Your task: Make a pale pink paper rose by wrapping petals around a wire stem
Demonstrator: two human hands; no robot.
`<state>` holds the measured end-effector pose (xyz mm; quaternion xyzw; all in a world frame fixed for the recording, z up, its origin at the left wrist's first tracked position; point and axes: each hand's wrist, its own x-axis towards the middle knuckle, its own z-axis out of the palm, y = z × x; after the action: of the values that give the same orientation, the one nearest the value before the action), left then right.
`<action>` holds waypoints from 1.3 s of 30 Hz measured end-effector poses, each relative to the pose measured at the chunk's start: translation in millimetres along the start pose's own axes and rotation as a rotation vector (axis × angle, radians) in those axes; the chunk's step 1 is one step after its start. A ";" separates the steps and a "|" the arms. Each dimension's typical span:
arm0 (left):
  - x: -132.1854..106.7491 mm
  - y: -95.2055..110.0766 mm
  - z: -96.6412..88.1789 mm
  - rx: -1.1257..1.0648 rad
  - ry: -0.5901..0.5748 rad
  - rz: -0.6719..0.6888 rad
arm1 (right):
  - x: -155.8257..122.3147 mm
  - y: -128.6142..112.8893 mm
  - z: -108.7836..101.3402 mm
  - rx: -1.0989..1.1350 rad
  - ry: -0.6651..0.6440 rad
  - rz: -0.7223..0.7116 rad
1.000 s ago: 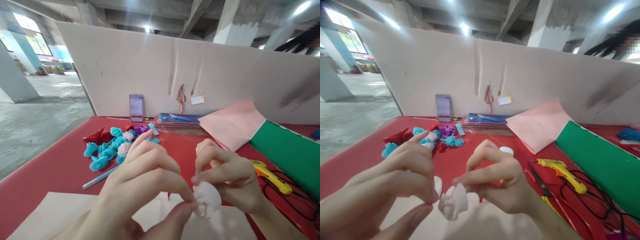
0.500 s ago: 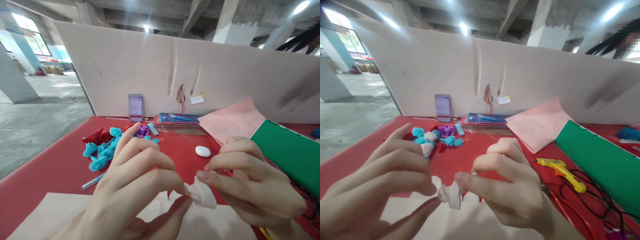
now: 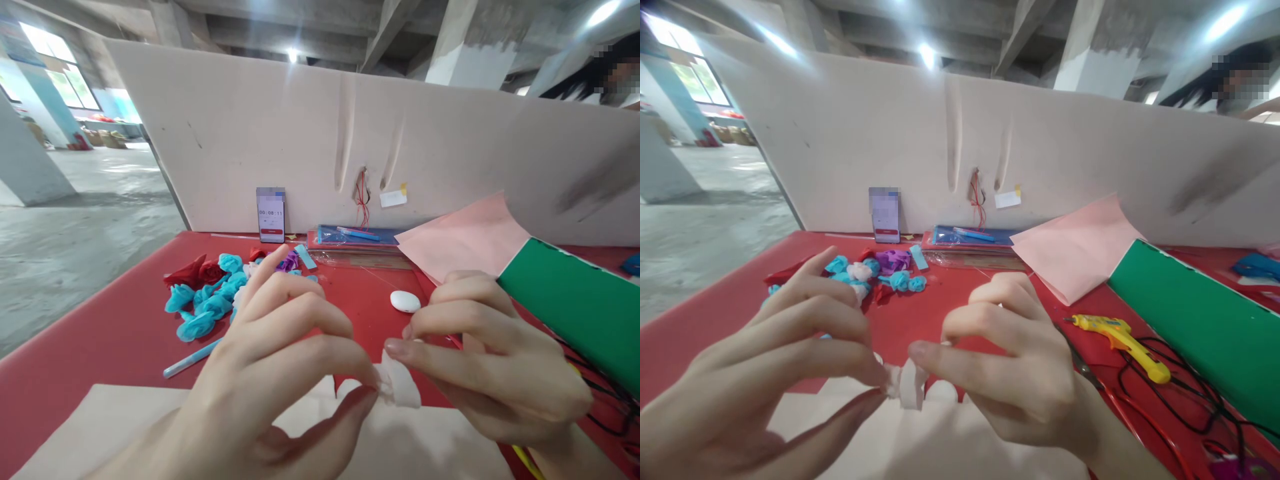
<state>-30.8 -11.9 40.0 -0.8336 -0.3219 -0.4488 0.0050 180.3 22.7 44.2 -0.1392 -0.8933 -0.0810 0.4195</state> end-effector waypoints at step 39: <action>-0.8 -0.7 -0.4 -0.024 -0.117 -0.045 | -1.3 -5.0 2.4 -0.065 -0.067 0.004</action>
<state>-31.8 -11.8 39.4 -0.8510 -0.3350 -0.4029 -0.0340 177.7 18.4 41.6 -0.1574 -0.9034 -0.1045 0.3850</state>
